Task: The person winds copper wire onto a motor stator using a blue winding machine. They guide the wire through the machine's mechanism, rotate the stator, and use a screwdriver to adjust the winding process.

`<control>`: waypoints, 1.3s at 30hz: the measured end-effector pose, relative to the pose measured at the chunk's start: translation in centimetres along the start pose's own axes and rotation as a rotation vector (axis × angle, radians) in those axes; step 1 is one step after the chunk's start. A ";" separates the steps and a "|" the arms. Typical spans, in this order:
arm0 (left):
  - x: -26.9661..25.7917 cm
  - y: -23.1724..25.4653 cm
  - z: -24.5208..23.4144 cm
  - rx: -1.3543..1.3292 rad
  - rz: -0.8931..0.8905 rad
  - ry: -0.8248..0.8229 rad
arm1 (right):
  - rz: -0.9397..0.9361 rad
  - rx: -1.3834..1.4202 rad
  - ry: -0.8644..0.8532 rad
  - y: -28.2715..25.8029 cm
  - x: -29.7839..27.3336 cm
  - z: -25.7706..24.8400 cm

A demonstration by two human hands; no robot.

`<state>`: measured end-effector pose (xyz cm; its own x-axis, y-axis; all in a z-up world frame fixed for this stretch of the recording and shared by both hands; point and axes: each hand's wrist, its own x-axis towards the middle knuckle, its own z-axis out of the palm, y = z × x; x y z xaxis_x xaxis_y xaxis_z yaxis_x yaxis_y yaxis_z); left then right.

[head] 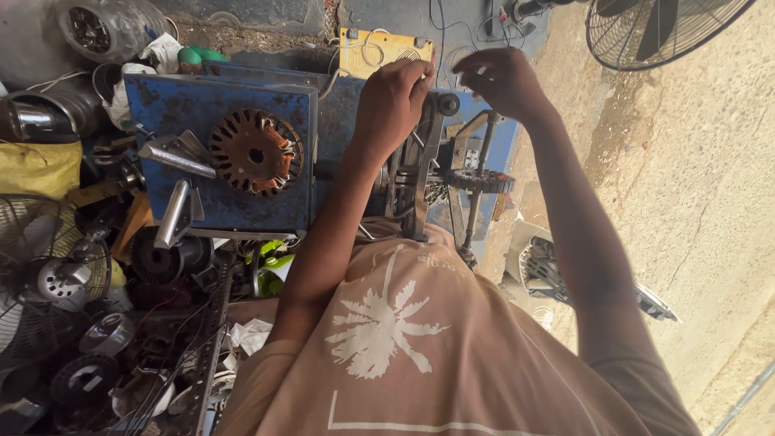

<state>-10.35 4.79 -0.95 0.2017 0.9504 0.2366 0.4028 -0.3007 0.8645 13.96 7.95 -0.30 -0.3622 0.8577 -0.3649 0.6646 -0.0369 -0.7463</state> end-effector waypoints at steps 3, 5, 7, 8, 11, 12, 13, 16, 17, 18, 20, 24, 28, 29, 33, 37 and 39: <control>-0.1 0.1 -0.7 -0.020 0.001 0.029 | -0.054 -0.064 -0.256 0.3 4.3 0.9; -0.1 0.1 -1.0 -0.049 -0.018 0.021 | -0.108 -0.138 -0.449 1.0 6.7 1.9; 0.0 0.2 -1.1 -0.046 -0.046 0.001 | -0.150 -0.209 -0.561 1.7 8.7 2.6; 0.2 0.1 -1.2 -0.064 -0.016 0.024 | -0.171 -0.244 -0.615 2.1 9.6 2.8; 0.2 -0.2 -1.2 -0.090 0.020 0.044 | 0.012 -0.247 -0.756 2.7 11.1 3.9; 0.2 -0.3 -1.2 -0.072 -0.002 0.029 | 0.030 -0.239 -0.746 2.8 11.4 4.0; 0.2 -0.3 -1.1 -0.056 -0.025 0.012 | 0.051 -0.229 -0.735 2.8 11.5 4.1; 0.2 -0.3 -1.1 0.060 -0.067 -0.033 | -0.028 -0.043 -0.675 3.1 11.7 3.7; 0.2 -0.3 -1.1 0.043 -0.077 -0.030 | -0.077 0.048 -0.648 3.1 11.7 3.5; 0.2 -0.3 -1.1 0.025 -0.088 -0.027 | -0.025 0.060 -0.651 3.1 11.7 3.1; 0.2 -0.2 -1.1 -0.001 -0.102 -0.030 | 0.084 0.082 -0.660 3.2 11.5 1.9; 0.2 0.7 -1.7 -0.081 -0.111 -0.073 | 0.093 0.060 -0.554 2.6 9.6 -0.5; -0.1 2.3 -2.5 -0.171 -0.115 -0.109 | 0.039 0.258 -0.409 0.6 5.3 -3.5; -0.3 2.8 -2.9 -0.168 -0.078 -0.102 | 0.006 0.323 -0.364 0.0 4.2 -3.9; -1.3 5.0 -4.5 -0.128 0.045 -0.105 | -0.003 0.405 -0.203 -2.6 0.0 -5.0; -3.3 7.2 -6.0 -0.161 0.059 -0.061 | 0.075 0.403 0.087 -5.9 -5.1 -3.4; -4.4 8.4 -6.5 -0.138 0.083 -0.046 | 0.056 0.292 0.139 -7.8 -8.3 -2.0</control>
<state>-13.64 -1.42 8.14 0.2712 0.9172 0.2918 0.2569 -0.3611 0.8964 13.10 2.11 9.69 -0.2249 0.9112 -0.3453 0.4582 -0.2139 -0.8628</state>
